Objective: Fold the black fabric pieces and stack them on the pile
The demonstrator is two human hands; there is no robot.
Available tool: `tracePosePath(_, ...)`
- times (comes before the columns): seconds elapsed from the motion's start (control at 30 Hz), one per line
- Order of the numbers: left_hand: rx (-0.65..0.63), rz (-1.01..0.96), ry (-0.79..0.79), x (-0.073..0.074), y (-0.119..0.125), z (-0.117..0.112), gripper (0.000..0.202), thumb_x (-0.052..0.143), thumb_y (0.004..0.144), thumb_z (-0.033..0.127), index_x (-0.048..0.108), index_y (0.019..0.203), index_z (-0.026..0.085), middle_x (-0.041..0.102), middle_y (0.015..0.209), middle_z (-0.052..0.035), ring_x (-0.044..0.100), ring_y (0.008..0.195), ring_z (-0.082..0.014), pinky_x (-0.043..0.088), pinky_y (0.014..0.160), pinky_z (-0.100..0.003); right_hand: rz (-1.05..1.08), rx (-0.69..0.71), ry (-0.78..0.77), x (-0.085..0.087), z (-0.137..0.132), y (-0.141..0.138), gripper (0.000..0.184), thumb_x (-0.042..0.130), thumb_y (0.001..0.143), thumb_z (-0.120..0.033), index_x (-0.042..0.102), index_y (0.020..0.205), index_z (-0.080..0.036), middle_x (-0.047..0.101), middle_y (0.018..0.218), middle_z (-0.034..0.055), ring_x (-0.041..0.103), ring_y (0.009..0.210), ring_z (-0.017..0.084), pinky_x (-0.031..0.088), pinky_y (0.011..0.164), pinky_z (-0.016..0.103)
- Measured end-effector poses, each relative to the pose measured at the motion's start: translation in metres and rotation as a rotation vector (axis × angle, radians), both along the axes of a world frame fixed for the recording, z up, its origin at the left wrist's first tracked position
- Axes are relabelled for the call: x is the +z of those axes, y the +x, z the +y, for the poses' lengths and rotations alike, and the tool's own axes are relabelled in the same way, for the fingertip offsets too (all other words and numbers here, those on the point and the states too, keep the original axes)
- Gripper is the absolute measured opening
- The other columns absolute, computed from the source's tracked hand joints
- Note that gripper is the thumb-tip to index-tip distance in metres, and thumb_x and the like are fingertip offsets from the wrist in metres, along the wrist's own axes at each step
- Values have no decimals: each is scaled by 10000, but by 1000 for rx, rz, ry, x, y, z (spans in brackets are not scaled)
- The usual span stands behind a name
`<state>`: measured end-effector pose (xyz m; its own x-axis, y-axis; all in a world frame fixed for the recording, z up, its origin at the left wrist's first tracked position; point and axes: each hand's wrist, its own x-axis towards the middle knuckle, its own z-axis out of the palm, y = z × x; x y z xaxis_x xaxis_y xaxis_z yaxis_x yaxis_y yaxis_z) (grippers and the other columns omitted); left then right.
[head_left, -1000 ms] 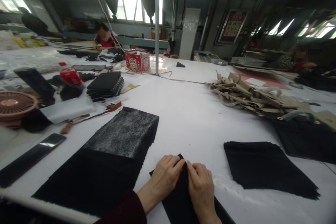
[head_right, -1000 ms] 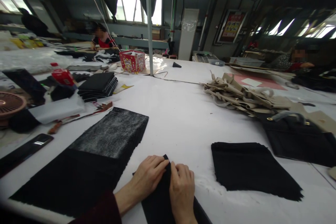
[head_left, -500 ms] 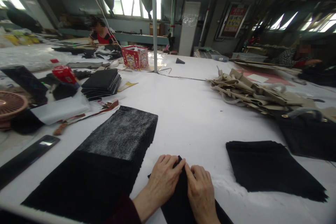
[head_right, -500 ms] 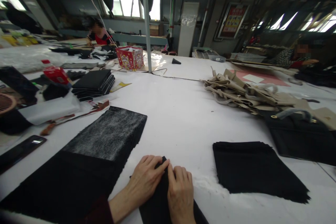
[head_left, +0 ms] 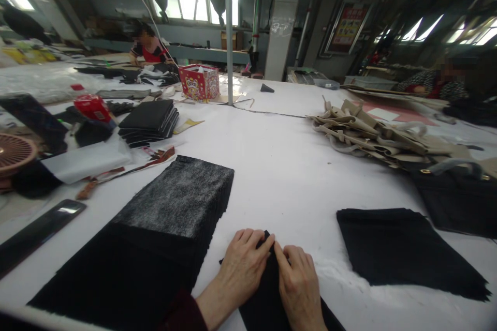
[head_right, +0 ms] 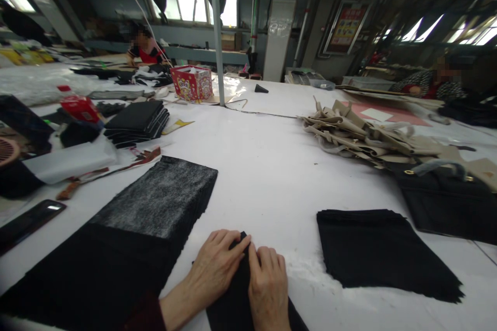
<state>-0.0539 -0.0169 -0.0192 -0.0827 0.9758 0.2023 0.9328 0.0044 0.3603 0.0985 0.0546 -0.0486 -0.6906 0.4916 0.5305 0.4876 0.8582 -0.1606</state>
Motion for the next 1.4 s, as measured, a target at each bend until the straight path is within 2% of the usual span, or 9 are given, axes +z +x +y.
tracePosePath(0.47,15,4,16,0,2,0,392,446,950,173,487,1333,251,569,1148,-73,521,1026,-225,447,904,-401,-23,-7,7,1,-1,-2,340,361,957,-97,575,1209,-173,548,855,73,505,809,216,401,731,362)
tracePosePath(0.6,46,20,10,-3,-1,0,396,471,948,208,471,1344,216,577,1167,-81,520,1028,-234,438,918,-413,-30,-14,8,3,-2,-2,326,380,943,-76,586,1177,-169,553,864,75,509,816,217,400,732,360)
tracePosePath(0.77,137,67,38,9,-11,-2,440,491,933,206,446,1370,188,547,1301,-99,502,1124,-260,381,1000,-447,-27,-37,27,4,-3,-2,331,375,931,-46,591,1154,-161,550,859,72,505,805,212,393,721,351)
tracePosePath(0.87,70,92,54,19,-12,-4,517,445,913,106,402,1411,237,505,1397,-56,472,1197,-239,336,1047,-424,-45,-47,34,2,-4,-2,321,390,931,-52,592,1155,-164,547,848,65,499,788,205,383,714,344)
tracePosePath(0.97,-45,149,-2,20,-12,-1,527,444,868,54,452,1367,220,548,1354,-53,462,1229,-243,320,1060,-421,-86,-68,31,2,-3,-7,330,401,925,-50,586,1178,-153,550,853,66,495,802,211,373,722,347)
tracePosePath(1.07,-114,236,-54,17,-17,6,455,463,867,75,501,1309,178,581,1290,-72,435,1274,-252,294,1088,-420,-106,-92,18,5,0,-19,320,420,918,-53,597,1169,-145,558,863,68,494,814,214,363,730,344)
tracePosePath(1.2,-165,360,-36,21,-32,15,408,453,888,100,511,1287,163,567,1287,-82,392,1319,-239,199,1150,-414,-118,-115,-28,8,7,-34,323,450,916,-51,605,1180,-152,577,897,67,504,835,205,348,744,330)
tracePosePath(1.4,-241,440,-68,22,-40,18,431,472,896,149,470,1326,122,580,1230,-102,471,1200,-239,267,1102,-390,-60,-117,-96,5,11,-32,277,505,939,-129,611,1192,-166,582,904,58,509,852,195,330,741,314)
